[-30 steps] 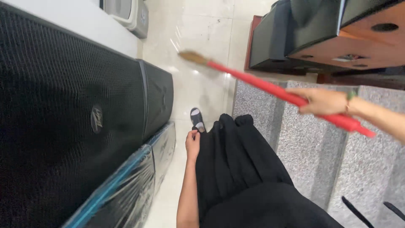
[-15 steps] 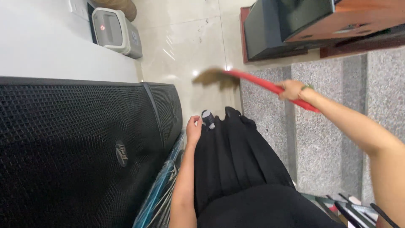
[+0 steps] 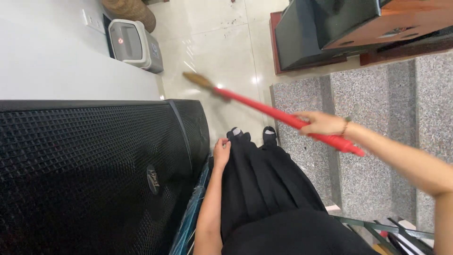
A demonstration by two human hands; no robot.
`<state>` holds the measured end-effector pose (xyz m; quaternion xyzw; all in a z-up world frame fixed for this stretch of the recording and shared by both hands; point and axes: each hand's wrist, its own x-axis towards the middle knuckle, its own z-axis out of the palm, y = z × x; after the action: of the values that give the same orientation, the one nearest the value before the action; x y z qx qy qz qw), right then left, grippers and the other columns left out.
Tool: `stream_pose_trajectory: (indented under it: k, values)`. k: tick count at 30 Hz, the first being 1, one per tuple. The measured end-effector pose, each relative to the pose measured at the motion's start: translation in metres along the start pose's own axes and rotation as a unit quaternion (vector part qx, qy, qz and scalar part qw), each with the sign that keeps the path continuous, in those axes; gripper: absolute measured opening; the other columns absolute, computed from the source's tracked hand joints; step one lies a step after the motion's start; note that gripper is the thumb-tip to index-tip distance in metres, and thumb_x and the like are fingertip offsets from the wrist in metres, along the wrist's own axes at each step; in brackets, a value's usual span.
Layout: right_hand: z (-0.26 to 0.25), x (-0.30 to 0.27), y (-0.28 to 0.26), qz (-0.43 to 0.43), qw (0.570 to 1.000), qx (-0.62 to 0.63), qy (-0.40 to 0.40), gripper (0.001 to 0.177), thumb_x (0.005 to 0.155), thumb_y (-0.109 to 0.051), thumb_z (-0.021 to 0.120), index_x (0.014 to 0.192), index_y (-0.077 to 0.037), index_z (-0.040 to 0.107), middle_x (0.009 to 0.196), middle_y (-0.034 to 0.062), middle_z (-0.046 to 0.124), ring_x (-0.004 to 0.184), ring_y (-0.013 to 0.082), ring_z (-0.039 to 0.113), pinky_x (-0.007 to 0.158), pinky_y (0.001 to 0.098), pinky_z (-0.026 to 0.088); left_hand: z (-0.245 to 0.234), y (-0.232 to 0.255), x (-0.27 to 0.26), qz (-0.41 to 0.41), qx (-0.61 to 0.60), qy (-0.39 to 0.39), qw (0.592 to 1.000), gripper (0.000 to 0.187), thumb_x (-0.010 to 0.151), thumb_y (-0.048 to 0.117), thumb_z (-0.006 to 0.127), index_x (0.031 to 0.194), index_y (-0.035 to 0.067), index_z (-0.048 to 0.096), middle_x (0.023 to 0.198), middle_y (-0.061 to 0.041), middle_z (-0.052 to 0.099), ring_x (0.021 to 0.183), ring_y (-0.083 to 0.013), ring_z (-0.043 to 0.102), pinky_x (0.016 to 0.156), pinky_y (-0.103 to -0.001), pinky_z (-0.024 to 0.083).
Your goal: The person sweeps a tiled floor and staircase using a broom and dustpan. They move a small air purifier to sweep underneath it, then sweep debris into the dustpan and empty it into a trash bin. The person continues sweeping the hallway and stairs.
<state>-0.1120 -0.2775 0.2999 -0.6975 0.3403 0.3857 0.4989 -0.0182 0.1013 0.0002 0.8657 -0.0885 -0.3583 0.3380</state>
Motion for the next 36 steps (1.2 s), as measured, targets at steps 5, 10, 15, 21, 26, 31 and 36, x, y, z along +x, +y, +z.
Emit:
stream_pose_trajectory:
  k: [5, 10, 15, 21, 26, 31, 36]
  values:
    - [0.047, 0.104, 0.034, -0.035, 0.984, 0.155, -0.077, 0.073, 0.078, -0.011, 0.076, 0.147, -0.003, 0.051, 0.069, 0.0138, 0.068, 0.047, 0.0212, 0.066, 0.045, 0.0316, 0.054, -0.005, -0.010, 0.011, -0.019, -0.011, 0.008, 1.000, 0.029, 0.096, 0.033, 0.064, 0.116, 0.012, 0.068, 0.110, -0.016, 0.074, 0.117, -0.0391, 0.065, 0.102, -0.052, 0.052]
    - [0.021, 0.192, 0.065, -0.013, 0.999, -0.007, 0.052, 0.073, 0.072, -0.028, 0.085, 0.142, -0.024, 0.062, 0.091, 0.0166, 0.073, 0.073, 0.0291, 0.071, 0.063, 0.0392, 0.056, -0.026, 0.000, 0.014, -0.025, -0.020, 0.008, 0.999, 0.028, 0.098, 0.032, 0.062, 0.119, 0.013, 0.067, 0.113, -0.013, 0.073, 0.119, -0.0364, 0.065, 0.102, -0.049, 0.052]
    - [0.025, 0.188, 0.027, -0.016, 0.973, -0.164, 0.159, 0.077, 0.068, -0.041, 0.084, 0.141, -0.048, 0.061, 0.109, 0.0082, 0.077, 0.094, 0.0293, 0.076, 0.082, 0.0408, 0.060, -0.030, 0.002, 0.014, -0.031, -0.027, 0.031, 0.999, 0.029, 0.096, 0.029, 0.064, 0.118, 0.011, 0.068, 0.112, -0.017, 0.073, 0.117, -0.0405, 0.065, 0.101, -0.052, 0.051]
    - [0.031, 0.127, -0.031, -0.106, 0.988, 0.065, 0.089, 0.082, 0.074, -0.010, 0.076, 0.152, -0.016, 0.050, 0.067, 0.0160, 0.069, 0.045, 0.0267, 0.067, 0.039, 0.0353, 0.054, -0.009, -0.028, 0.036, -0.073, -0.016, 0.015, 0.997, 0.032, 0.097, 0.038, 0.063, 0.119, 0.016, 0.067, 0.116, -0.014, 0.072, 0.120, -0.0381, 0.065, 0.102, -0.051, 0.051]
    - [0.059, 0.184, -0.058, -0.102, 0.952, 0.284, -0.048, 0.073, 0.078, -0.006, 0.076, 0.147, -0.005, 0.052, 0.066, 0.0215, 0.067, 0.046, 0.0268, 0.068, 0.040, 0.0342, 0.053, -0.018, -0.007, 0.069, -0.049, -0.056, 0.055, 0.996, 0.028, 0.096, 0.029, 0.064, 0.115, 0.008, 0.068, 0.109, -0.022, 0.072, 0.115, -0.0434, 0.065, 0.101, -0.053, 0.052]
    - [0.025, 0.261, -0.092, -0.065, 0.965, 0.244, -0.064, 0.078, 0.075, -0.006, 0.078, 0.148, 0.003, 0.050, 0.098, 0.0218, 0.070, 0.057, 0.0253, 0.071, 0.047, 0.0354, 0.057, -0.051, 0.036, 0.119, -0.071, -0.047, 0.074, 0.994, 0.028, 0.096, 0.033, 0.064, 0.116, 0.012, 0.068, 0.111, -0.016, 0.073, 0.116, -0.0376, 0.066, 0.101, -0.050, 0.052]
    - [-0.056, 0.324, -0.052, -0.032, 0.971, 0.238, 0.000, 0.077, 0.077, -0.009, 0.077, 0.149, -0.003, 0.049, 0.068, 0.0262, 0.069, 0.049, 0.0344, 0.069, 0.045, 0.0422, 0.056, -0.074, 0.090, 0.145, -0.089, -0.046, 0.076, 0.992, 0.030, 0.097, 0.032, 0.062, 0.120, 0.013, 0.068, 0.114, -0.015, 0.073, 0.118, -0.0352, 0.066, 0.102, -0.049, 0.052]
